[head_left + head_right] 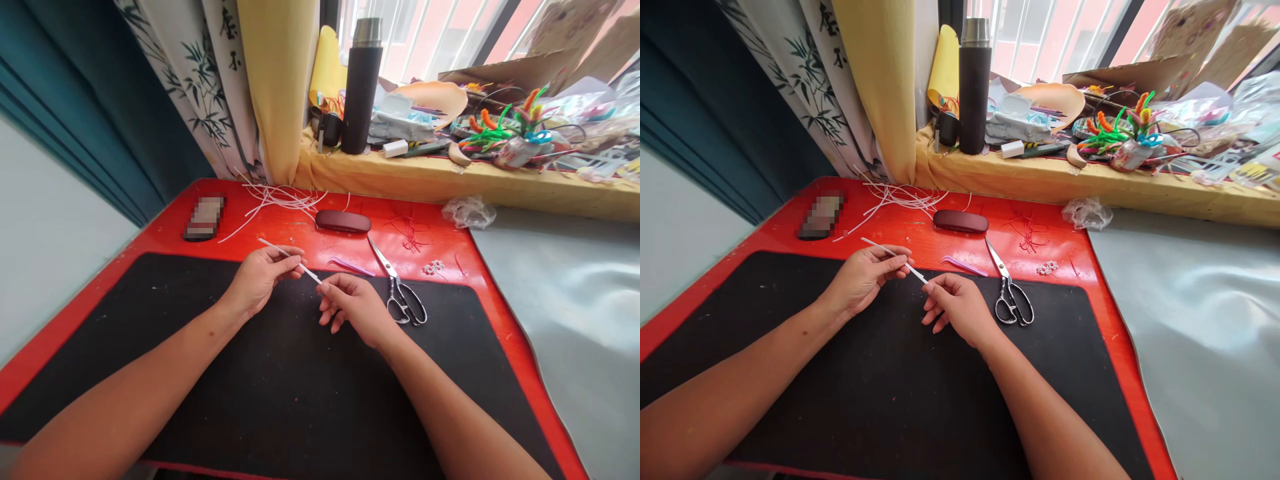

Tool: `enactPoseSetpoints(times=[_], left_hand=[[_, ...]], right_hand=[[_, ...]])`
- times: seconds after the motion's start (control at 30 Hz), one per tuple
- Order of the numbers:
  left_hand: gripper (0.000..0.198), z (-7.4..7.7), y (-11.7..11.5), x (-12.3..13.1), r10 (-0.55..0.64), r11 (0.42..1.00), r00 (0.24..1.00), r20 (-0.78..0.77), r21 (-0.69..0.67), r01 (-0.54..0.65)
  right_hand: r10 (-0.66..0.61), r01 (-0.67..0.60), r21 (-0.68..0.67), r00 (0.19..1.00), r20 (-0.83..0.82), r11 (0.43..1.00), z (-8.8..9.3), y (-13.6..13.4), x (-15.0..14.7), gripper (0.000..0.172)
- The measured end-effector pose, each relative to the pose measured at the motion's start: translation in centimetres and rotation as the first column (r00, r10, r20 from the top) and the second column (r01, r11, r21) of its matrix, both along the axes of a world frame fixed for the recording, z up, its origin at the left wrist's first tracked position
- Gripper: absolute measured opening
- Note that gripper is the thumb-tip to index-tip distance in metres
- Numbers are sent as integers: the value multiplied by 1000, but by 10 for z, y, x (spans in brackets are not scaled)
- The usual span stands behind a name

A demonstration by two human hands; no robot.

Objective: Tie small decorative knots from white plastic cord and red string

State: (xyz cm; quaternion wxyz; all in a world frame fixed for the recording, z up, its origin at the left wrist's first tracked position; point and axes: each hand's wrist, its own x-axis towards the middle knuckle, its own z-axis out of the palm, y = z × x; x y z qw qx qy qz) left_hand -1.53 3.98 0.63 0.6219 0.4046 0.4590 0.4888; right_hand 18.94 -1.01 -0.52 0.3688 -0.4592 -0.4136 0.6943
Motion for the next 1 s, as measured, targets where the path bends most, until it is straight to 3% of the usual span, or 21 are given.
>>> enactPoseSetpoints(times=[0.77,1.0], left_hand=[[25,-7,6,-5,-16,997,997,75,-70,21],[33,6,4,-3,109,993,993,54,40,-112]], right_hand=[[-13,12,82,1000,3,997,4,1,1,33],[-86,88,48,995,-43,995,0,3,5,41]])
